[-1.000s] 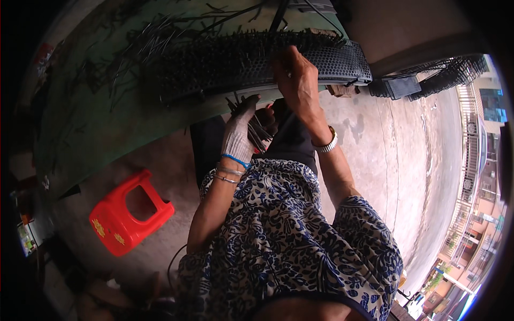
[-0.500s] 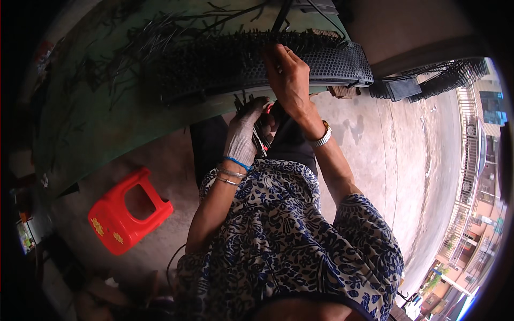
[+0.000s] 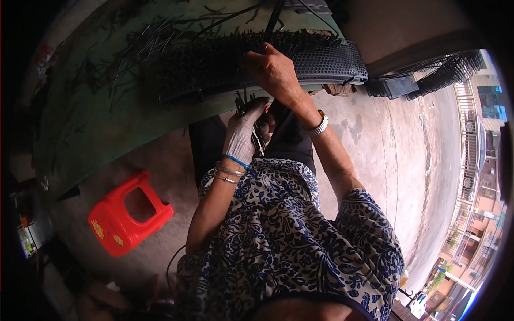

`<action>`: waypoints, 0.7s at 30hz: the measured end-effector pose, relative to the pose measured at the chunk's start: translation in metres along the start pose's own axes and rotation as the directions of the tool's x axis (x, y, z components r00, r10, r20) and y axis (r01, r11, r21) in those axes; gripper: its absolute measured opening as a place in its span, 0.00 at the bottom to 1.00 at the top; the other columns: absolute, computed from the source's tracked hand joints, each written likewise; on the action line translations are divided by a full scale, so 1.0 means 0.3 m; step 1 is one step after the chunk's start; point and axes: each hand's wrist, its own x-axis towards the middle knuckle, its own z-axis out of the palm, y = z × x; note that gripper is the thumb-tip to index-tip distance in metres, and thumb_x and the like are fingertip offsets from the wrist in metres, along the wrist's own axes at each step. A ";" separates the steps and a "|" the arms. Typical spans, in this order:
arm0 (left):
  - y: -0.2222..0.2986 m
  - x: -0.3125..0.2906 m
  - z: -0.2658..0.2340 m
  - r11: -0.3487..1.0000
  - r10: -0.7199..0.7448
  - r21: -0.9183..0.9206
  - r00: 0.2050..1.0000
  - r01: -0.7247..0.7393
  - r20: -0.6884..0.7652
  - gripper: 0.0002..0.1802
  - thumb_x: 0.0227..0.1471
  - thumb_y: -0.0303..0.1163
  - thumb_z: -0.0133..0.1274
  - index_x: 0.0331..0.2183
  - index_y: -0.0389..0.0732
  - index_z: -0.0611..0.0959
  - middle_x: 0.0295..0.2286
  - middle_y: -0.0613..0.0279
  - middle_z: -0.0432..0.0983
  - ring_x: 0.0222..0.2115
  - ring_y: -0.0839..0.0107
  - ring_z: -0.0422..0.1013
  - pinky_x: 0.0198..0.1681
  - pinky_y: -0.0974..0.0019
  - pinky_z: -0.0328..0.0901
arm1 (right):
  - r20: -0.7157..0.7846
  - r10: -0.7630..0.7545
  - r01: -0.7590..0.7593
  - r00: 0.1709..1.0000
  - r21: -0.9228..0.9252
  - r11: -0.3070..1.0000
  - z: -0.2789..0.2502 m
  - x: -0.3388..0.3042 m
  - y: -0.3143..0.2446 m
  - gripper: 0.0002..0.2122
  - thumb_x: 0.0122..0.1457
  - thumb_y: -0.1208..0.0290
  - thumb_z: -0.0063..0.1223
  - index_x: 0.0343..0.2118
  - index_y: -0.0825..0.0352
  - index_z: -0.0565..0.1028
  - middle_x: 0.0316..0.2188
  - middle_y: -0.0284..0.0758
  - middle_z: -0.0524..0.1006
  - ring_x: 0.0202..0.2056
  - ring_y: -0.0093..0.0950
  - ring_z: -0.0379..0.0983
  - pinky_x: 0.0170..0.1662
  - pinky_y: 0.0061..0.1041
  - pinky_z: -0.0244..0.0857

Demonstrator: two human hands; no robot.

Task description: Manual assembly of a brush-like component by inserting metal pins into a plastic frame.

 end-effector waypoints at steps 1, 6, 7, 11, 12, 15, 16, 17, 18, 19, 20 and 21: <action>0.001 0.000 -0.002 0.999 0.016 0.031 1.000 -0.016 0.003 0.12 0.50 0.40 0.60 0.29 0.41 0.80 0.16 0.64 0.73 0.09 0.78 0.64 0.12 0.75 0.60 | 0.045 -0.011 0.011 0.999 -0.010 1.000 0.003 -0.002 -0.010 0.07 0.53 0.67 0.57 0.36 0.58 0.78 0.25 0.38 0.73 0.30 0.37 0.71 0.31 0.33 0.67; 0.006 -0.017 -0.011 0.998 0.029 0.047 0.999 -0.031 0.042 0.11 0.50 0.39 0.60 0.27 0.41 0.79 0.16 0.65 0.74 0.08 0.78 0.64 0.11 0.76 0.59 | 0.243 0.171 -0.227 0.955 0.223 0.948 -0.073 -0.058 -0.020 0.08 0.56 0.69 0.55 0.39 0.64 0.77 0.29 0.35 0.76 0.33 0.29 0.74 0.34 0.28 0.68; 0.005 -0.014 -0.020 0.998 0.031 0.060 0.997 -0.035 0.076 0.11 0.51 0.39 0.59 0.28 0.41 0.80 0.16 0.65 0.74 0.09 0.78 0.64 0.12 0.75 0.58 | 0.378 0.148 -0.307 0.914 0.403 0.862 -0.092 -0.069 -0.020 0.09 0.58 0.70 0.54 0.39 0.66 0.77 0.30 0.34 0.77 0.35 0.26 0.74 0.35 0.25 0.68; -0.002 -0.011 -0.026 0.988 0.053 0.139 0.994 -0.066 0.096 0.11 0.51 0.38 0.59 0.30 0.40 0.80 0.16 0.64 0.74 0.10 0.79 0.65 0.13 0.75 0.59 | 0.439 0.060 -0.286 0.897 0.470 0.835 -0.101 -0.080 -0.021 0.08 0.59 0.73 0.52 0.39 0.70 0.76 0.29 0.34 0.77 0.34 0.24 0.74 0.36 0.22 0.67; -0.002 -0.006 -0.025 0.988 0.051 0.137 0.994 -0.064 0.097 0.11 0.51 0.38 0.59 0.30 0.40 0.80 0.16 0.64 0.74 0.10 0.79 0.65 0.13 0.75 0.59 | 0.362 0.085 -0.303 0.928 0.604 0.737 -0.082 -0.087 -0.001 0.07 0.59 0.74 0.51 0.38 0.70 0.75 0.28 0.35 0.77 0.32 0.24 0.74 0.35 0.22 0.67; 0.000 0.004 -0.029 0.986 0.130 0.090 0.985 -0.140 0.111 0.12 0.51 0.39 0.59 0.31 0.39 0.81 0.16 0.64 0.74 0.10 0.78 0.65 0.14 0.74 0.60 | 0.151 0.218 -0.265 0.964 0.590 0.763 -0.098 -0.056 -0.019 0.04 0.59 0.76 0.50 0.35 0.69 0.73 0.26 0.35 0.77 0.27 0.24 0.74 0.31 0.22 0.66; 0.000 0.020 -0.043 0.992 0.087 0.081 0.990 -0.097 0.112 0.12 0.52 0.39 0.58 0.33 0.40 0.81 0.18 0.63 0.75 0.12 0.76 0.68 0.15 0.73 0.62 | 0.002 0.294 -0.269 0.956 0.403 0.875 -0.102 -0.045 -0.027 0.03 0.59 0.77 0.50 0.34 0.69 0.72 0.25 0.35 0.77 0.25 0.24 0.74 0.29 0.22 0.66; -0.002 0.033 -0.051 0.996 0.046 0.072 0.992 -0.054 0.114 0.13 0.52 0.39 0.57 0.35 0.41 0.81 0.21 0.62 0.77 0.15 0.75 0.70 0.17 0.71 0.65 | -0.159 0.238 -0.176 0.958 0.327 0.929 -0.067 -0.037 -0.011 0.01 0.58 0.78 0.50 0.32 0.69 0.70 0.24 0.34 0.75 0.22 0.22 0.72 0.26 0.21 0.64; -0.010 0.043 -0.052 0.996 0.042 0.071 0.992 -0.051 0.117 0.13 0.52 0.39 0.57 0.35 0.41 0.81 0.21 0.62 0.77 0.15 0.75 0.70 0.17 0.71 0.65 | -0.158 0.239 -0.179 0.958 0.323 0.929 -0.052 -0.029 -0.011 0.01 0.58 0.78 0.50 0.32 0.69 0.70 0.24 0.34 0.75 0.22 0.22 0.72 0.26 0.21 0.64; -0.021 0.045 -0.057 0.998 0.006 -0.070 0.996 0.001 0.094 0.14 0.53 0.40 0.57 0.38 0.42 0.80 0.24 0.62 0.77 0.18 0.72 0.72 0.19 0.68 0.67 | -0.242 0.194 -0.115 0.951 0.308 0.945 -0.033 -0.026 -0.018 0.01 0.58 0.79 0.50 0.32 0.68 0.70 0.24 0.34 0.75 0.22 0.22 0.70 0.26 0.21 0.63; -0.028 0.049 -0.062 0.977 -0.032 -0.210 0.997 0.048 0.076 0.14 0.54 0.40 0.56 0.40 0.43 0.80 0.27 0.61 0.78 0.22 0.70 0.74 0.21 0.66 0.69 | -0.325 0.147 -0.051 0.934 0.287 0.957 -0.018 -0.021 -0.025 0.02 0.58 0.80 0.50 0.32 0.68 0.70 0.23 0.34 0.74 0.21 0.22 0.69 0.25 0.21 0.63; -0.033 0.061 -0.076 0.977 -0.032 -0.209 0.997 0.047 0.074 0.14 0.54 0.40 0.56 0.40 0.43 0.80 0.27 0.61 0.78 0.22 0.70 0.74 0.21 0.66 0.69 | -0.328 0.171 -0.063 0.929 0.314 0.947 -0.007 -0.017 -0.034 0.03 0.57 0.81 0.51 0.33 0.67 0.71 0.22 0.34 0.73 0.21 0.22 0.67 0.25 0.20 0.62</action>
